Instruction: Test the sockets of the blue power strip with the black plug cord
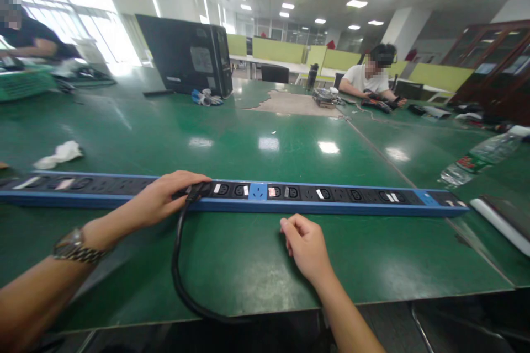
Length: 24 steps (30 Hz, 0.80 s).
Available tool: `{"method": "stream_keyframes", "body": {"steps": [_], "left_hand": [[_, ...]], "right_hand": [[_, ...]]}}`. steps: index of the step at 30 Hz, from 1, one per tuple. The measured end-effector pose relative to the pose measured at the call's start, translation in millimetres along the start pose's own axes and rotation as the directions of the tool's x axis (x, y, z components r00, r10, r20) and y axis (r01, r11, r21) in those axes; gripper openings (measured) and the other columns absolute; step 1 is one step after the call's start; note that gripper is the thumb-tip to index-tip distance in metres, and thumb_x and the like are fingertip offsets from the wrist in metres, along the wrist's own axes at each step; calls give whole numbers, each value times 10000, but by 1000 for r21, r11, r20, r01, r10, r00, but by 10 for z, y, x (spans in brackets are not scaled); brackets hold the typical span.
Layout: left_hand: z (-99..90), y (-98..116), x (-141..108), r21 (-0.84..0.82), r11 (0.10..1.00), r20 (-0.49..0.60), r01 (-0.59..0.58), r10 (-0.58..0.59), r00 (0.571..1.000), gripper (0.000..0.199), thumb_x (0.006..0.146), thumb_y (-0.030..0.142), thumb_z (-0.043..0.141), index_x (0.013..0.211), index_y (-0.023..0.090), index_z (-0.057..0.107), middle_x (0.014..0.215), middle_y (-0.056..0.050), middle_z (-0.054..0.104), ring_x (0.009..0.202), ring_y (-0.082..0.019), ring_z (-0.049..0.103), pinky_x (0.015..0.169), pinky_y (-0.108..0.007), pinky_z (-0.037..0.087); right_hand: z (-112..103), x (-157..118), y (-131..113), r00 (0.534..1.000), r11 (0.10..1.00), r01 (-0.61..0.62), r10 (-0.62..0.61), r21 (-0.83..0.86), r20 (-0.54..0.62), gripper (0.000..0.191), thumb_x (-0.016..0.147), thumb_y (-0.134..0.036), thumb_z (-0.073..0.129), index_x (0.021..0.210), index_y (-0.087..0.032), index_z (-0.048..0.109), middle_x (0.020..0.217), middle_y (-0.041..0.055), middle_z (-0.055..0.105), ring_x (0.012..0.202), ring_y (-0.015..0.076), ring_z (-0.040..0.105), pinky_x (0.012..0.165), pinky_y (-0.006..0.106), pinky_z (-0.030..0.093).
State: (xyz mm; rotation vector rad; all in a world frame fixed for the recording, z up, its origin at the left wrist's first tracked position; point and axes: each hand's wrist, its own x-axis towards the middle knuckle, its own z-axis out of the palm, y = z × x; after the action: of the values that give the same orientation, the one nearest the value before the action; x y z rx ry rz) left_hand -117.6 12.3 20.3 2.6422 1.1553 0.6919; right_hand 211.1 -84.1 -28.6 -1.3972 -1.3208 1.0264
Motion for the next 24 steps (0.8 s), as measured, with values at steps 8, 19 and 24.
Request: {"method": "stream_keyframes", "body": {"steps": [8,19,24], "left_hand": [[92,304,94,-305,940,-298,152,-246,922,417,892,465,567,1221,210,599,1168,-83,700,1050,-242,665,959,-410,523],[677,741,666,-132,990,-130,55,-73,989,322,911,290,546,1222,233,610,1079,-59,722,985,-220,654,890,-383,515],[639,770,675,-48,999,-61,8,-11,998,345,882,202,550,1221,229,615,1155,-57,706,1062,-230,623,940,-398,486]], "right_hand": [[17,-1,8,1000,999,24,-24,-22,0,386,863,-508,583,648,-187,558,441,-46,478,384,100,444,411,214,350],[6,10,23,1000,1000,9,-9,8,-7,398,849,-521,590,628,-192,553,431,-47,473,385,103,440,402,219,335],[16,35,12,1000,999,-20,20,28,-12,394,826,-517,620,634,-177,566,437,-51,479,383,86,439,397,201,334]]}}
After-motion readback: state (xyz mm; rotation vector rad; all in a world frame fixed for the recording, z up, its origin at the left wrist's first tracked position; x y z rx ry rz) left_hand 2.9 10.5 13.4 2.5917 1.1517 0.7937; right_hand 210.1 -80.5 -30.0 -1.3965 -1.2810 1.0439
